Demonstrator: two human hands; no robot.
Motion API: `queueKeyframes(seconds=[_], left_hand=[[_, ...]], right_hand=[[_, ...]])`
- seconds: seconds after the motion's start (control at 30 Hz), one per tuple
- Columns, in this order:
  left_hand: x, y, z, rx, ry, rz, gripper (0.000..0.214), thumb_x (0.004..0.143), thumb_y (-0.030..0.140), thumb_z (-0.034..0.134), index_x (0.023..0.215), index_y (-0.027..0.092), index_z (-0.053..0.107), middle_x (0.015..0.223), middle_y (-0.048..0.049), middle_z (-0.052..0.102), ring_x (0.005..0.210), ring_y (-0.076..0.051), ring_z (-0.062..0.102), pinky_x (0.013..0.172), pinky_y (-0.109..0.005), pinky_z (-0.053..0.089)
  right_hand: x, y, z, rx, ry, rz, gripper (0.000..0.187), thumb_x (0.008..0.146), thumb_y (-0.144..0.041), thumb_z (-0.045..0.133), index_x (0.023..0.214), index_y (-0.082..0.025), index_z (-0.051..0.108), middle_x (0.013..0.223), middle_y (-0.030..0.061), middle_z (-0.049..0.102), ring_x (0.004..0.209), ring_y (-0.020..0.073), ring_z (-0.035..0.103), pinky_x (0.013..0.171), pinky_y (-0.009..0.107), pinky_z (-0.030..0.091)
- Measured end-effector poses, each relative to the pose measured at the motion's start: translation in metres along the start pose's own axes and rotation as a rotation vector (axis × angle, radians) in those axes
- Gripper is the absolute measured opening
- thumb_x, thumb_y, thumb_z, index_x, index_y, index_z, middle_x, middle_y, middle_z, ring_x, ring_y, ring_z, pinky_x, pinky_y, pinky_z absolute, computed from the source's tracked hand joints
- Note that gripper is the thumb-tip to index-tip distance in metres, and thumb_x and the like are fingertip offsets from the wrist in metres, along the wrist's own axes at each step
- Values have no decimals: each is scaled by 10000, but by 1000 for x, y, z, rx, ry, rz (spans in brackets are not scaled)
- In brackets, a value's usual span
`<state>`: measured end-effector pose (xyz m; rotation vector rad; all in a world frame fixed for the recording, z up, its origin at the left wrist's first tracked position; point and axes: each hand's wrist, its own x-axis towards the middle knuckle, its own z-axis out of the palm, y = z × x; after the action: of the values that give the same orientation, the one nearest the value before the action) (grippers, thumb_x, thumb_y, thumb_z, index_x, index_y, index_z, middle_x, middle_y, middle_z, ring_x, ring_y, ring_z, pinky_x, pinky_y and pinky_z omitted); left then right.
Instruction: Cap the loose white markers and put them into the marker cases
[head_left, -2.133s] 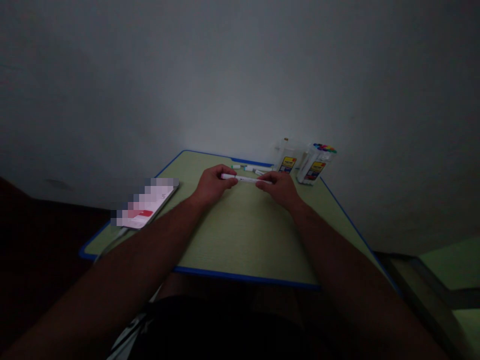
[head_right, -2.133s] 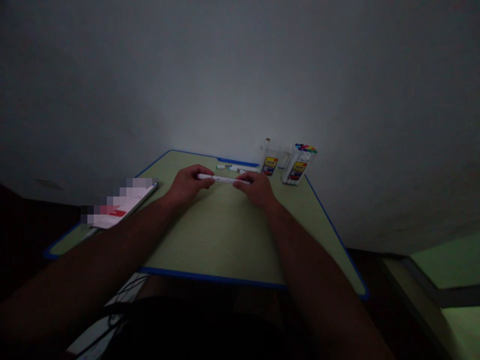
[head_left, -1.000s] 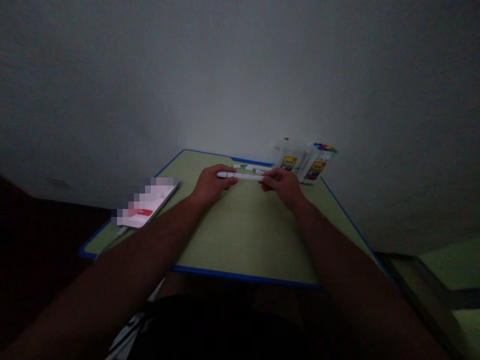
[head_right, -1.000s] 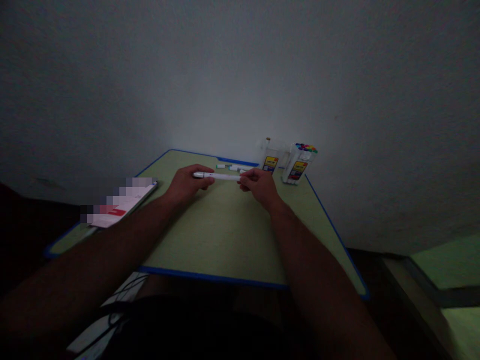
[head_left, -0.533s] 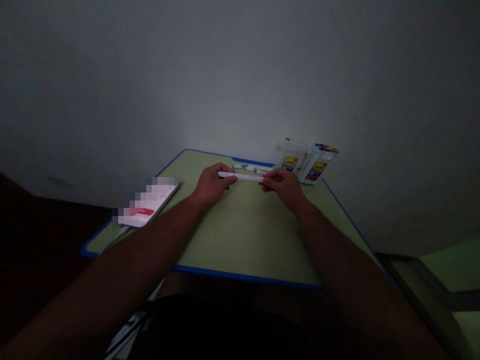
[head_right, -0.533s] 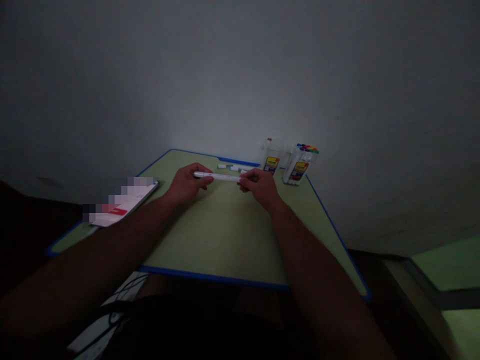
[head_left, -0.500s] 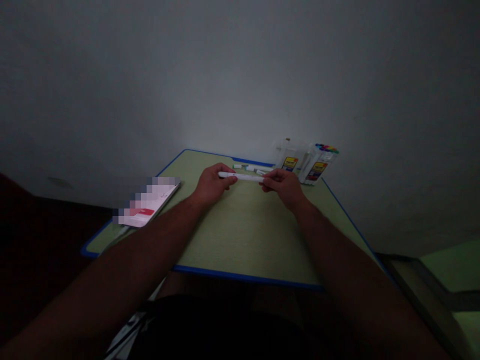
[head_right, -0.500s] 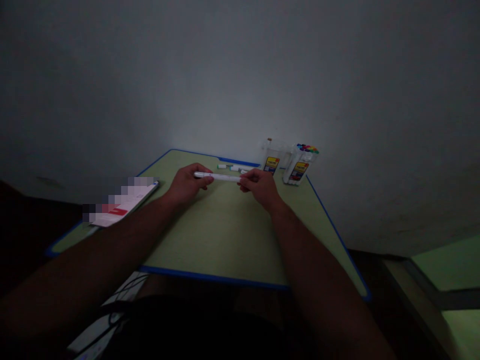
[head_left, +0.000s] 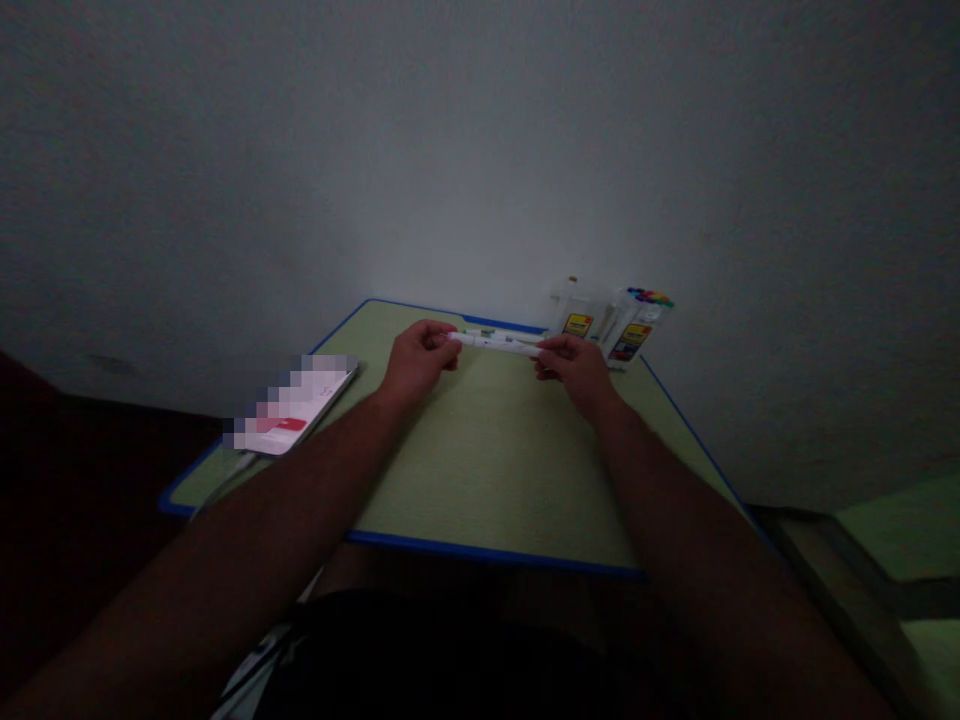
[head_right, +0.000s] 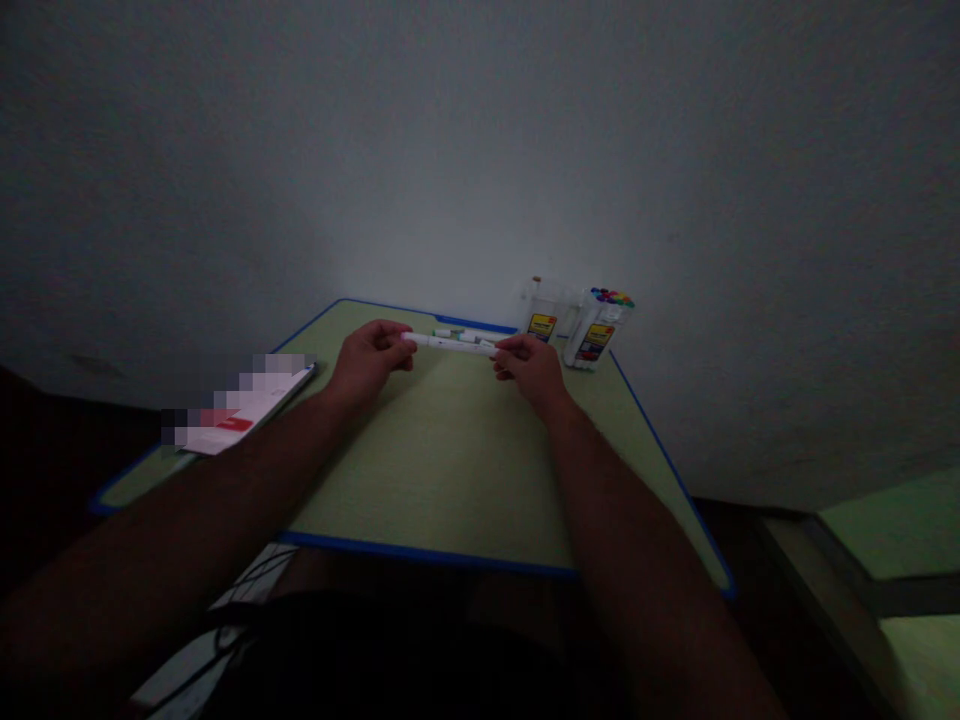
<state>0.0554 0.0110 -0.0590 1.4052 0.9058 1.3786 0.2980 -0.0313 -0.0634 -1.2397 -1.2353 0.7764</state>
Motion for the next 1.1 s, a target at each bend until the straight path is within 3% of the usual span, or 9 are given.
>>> queueKeyframes(seconds=[0.13, 0.4, 0.6, 0.8, 0.9, 1.1], left_hand=[[-1, 2, -1, -84, -29, 6, 281, 660, 235, 769, 900, 142, 655, 648, 20, 629, 549, -95, 584, 584, -258, 516], [-7, 7, 6, -186, -229, 57, 317, 578, 231, 832, 845, 145, 684, 666, 17, 647, 578, -100, 587, 565, -257, 525], [-7, 8, 6, -125, -164, 30, 267, 621, 227, 791, 851, 150, 679, 655, 23, 629, 555, -97, 573, 569, -262, 516], [5, -9, -4, 161, 62, -114, 138, 660, 160, 680, 797, 162, 696, 569, 11, 601, 486, -126, 542, 507, -264, 435], [9, -15, -7, 419, 62, -87, 156, 677, 171, 671, 815, 167, 745, 564, -10, 627, 524, -161, 568, 555, -285, 435], [6, -7, -6, 765, -38, -111, 342, 801, 197, 588, 1095, 153, 758, 782, -69, 735, 748, -197, 651, 754, -307, 480]], right_hand=[[1, 5, 0, -43, -40, 23, 327, 631, -360, 814, 861, -186, 659, 710, 6, 689, 632, 138, 649, 592, 302, 579], [1, 11, 6, -218, -65, 114, 189, 738, -181, 760, 916, -175, 695, 673, 23, 688, 541, 118, 618, 512, 257, 531], [0, 8, 5, -222, -30, 104, 187, 732, -169, 740, 914, -172, 696, 690, 24, 697, 564, 125, 631, 524, 261, 538], [-5, -8, 9, -102, 32, -58, 279, 675, -316, 780, 893, -162, 700, 705, 16, 688, 591, 126, 621, 595, 299, 555], [-12, -21, 18, -73, 24, -142, 287, 655, -337, 794, 870, -172, 698, 699, 5, 678, 575, 115, 606, 574, 282, 537], [-22, -38, 35, -59, -50, -217, 272, 628, -330, 817, 824, -195, 687, 651, -30, 646, 554, 100, 581, 517, 247, 490]])
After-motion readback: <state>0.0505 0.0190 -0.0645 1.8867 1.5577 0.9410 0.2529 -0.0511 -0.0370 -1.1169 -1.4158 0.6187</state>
